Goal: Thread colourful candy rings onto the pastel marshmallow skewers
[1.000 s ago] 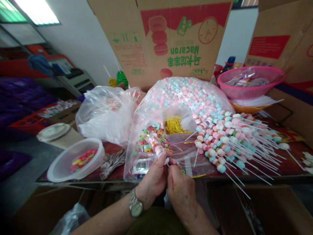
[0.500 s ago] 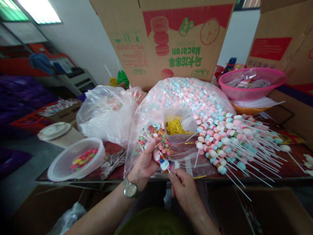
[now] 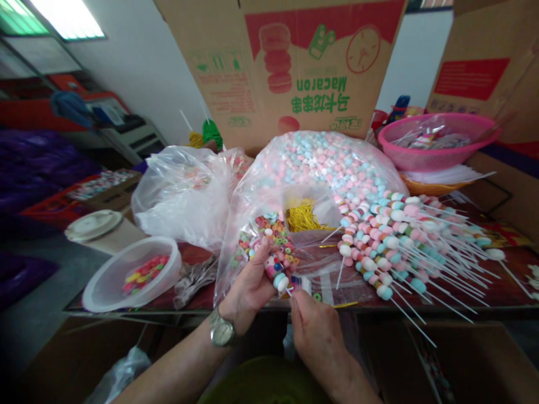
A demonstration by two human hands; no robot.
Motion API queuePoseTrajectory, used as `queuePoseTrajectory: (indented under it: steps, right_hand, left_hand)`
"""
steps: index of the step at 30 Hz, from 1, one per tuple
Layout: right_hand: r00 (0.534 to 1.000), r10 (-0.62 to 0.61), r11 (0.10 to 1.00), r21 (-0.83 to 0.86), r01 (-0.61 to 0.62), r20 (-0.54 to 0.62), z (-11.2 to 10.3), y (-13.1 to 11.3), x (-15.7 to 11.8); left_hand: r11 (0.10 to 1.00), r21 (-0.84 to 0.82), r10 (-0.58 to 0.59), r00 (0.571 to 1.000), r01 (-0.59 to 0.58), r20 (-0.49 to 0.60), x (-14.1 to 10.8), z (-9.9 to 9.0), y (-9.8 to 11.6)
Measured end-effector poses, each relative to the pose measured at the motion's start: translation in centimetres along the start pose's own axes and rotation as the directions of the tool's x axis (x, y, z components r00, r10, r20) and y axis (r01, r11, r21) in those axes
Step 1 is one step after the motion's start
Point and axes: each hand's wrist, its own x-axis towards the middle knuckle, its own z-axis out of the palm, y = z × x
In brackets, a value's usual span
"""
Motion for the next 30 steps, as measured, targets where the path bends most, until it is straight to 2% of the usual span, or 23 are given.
queuePoseTrajectory:
  steps: [4,6,8,11,14,17,22,24,28,30]
  right_hand:
    - [0.967,0.096,0.949,0.271,-0.161,0.238,-1.0,-0.2,0.2]
    - [0.954,0.147,0.918,0.323,-0.231,0.263,-1.0,0.1,0.3]
    - [0.966,0.164,0.924,0.312,-0.222,0.202,-0.8,0.7,0.3]
    - [0.988,0.144,0.968,0.203,-0.151,0.05,-0.9,1.5,0.1]
    - [0.989,0.138,0.972,0.184,-0.146,0.057,-1.5,1.6,-0.1]
    - [0.99,0.115,0.968,0.215,-0.129,0.079,-1.3,0.8,0.2]
    - [0.981,0.149,0.989,0.026,-0.147,-0.123,0.6,-0.3,1.4]
    - [0.985,0.128,0.99,-0.043,-0.134,-0.117,0.9,-0.2,1.3]
    - [0.999,0.046,0.99,-0.136,-0.044,0.015,1.1,0.4,0.5]
    - [0.998,0.056,0.988,-0.146,-0.056,-0.002,1.5,0.4,0.4]
  left_hand:
    - [0.999,0.019,-0.05,0.999,0.05,-0.004,-0.1,-0.3,-0.3]
    - [0.998,0.03,-0.061,0.998,0.06,0.024,-0.3,-0.4,-1.1]
    - [0.997,0.054,-0.058,0.997,0.055,0.058,-0.7,-0.5,-1.7]
    - [0.99,0.122,-0.084,0.992,0.072,0.09,-0.9,-0.9,-1.9]
    - [0.982,0.172,-0.098,0.992,0.084,0.079,-0.8,-1.2,-1.3]
    - [0.99,0.136,-0.039,0.996,0.029,0.075,-0.6,-1.0,-1.6]
    - [0.987,0.162,-0.033,0.992,0.014,0.119,-1.0,-0.1,-3.8]
    - [0.981,0.196,-0.015,0.993,-0.008,0.114,-1.2,-0.2,-3.9]
    - [0.955,0.294,0.008,0.993,-0.043,0.117,-1.2,-1.0,-3.2]
    - [0.905,0.419,0.008,0.99,-0.068,0.142,-1.1,-1.3,-3.3]
